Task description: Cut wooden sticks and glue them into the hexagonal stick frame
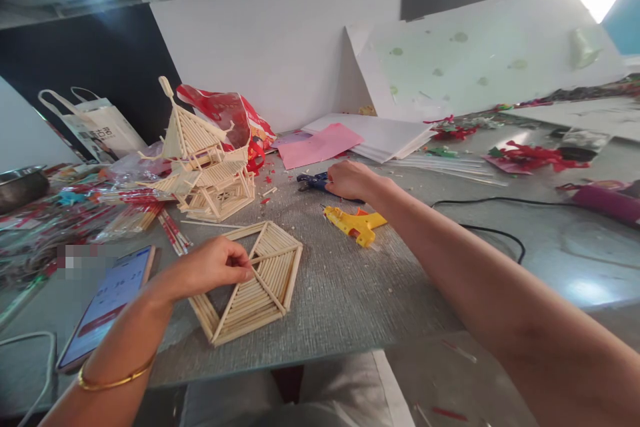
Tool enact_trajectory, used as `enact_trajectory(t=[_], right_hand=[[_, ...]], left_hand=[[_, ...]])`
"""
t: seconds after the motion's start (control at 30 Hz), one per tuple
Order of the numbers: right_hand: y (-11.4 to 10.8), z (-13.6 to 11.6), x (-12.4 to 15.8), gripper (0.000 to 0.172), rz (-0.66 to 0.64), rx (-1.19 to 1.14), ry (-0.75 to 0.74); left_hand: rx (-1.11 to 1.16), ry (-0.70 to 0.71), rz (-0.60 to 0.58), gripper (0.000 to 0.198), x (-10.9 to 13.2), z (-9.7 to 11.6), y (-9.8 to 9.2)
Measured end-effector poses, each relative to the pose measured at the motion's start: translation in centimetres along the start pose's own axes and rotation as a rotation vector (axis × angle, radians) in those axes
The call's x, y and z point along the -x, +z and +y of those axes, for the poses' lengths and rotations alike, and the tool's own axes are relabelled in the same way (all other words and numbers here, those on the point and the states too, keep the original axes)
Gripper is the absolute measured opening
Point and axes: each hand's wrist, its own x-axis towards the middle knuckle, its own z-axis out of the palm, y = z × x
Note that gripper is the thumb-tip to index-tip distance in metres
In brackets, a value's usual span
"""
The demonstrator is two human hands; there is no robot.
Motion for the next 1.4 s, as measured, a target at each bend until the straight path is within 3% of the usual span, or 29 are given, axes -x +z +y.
enact_trajectory(t=[0.57,0.93,1.03,1.23,1.4], right_hand=[[-1.3,0.9,0.5,0.024,0.010,-0.019,-0.042],[-3.0,0.3,1.5,0.031,-0.078,-0.069,-0.046],[-3.6,1.2,2.6,0.034,-0.084,-0.155,-0.060],[-2.8,2.5,6.5,0.049,-0.334,-0.199,-0.191],[-2.4,1.6,8.2,0.050,-0.325,-0.136,-0.269]], left_hand=[[-0.105,0.001,0.018,0.019,0.4,0.8,-0.1],[-0.130,-0.001,0.036,0.019,0.4,0.8,0.1],[-0.037,0.019,0.043,0.021,0.2,0.4,-0.1],[0.368,0.042,0.101,0.025,0.3,1.1,-0.6],[0.727,0.047,0.143,0.022,0.1,1.4,-0.1]])
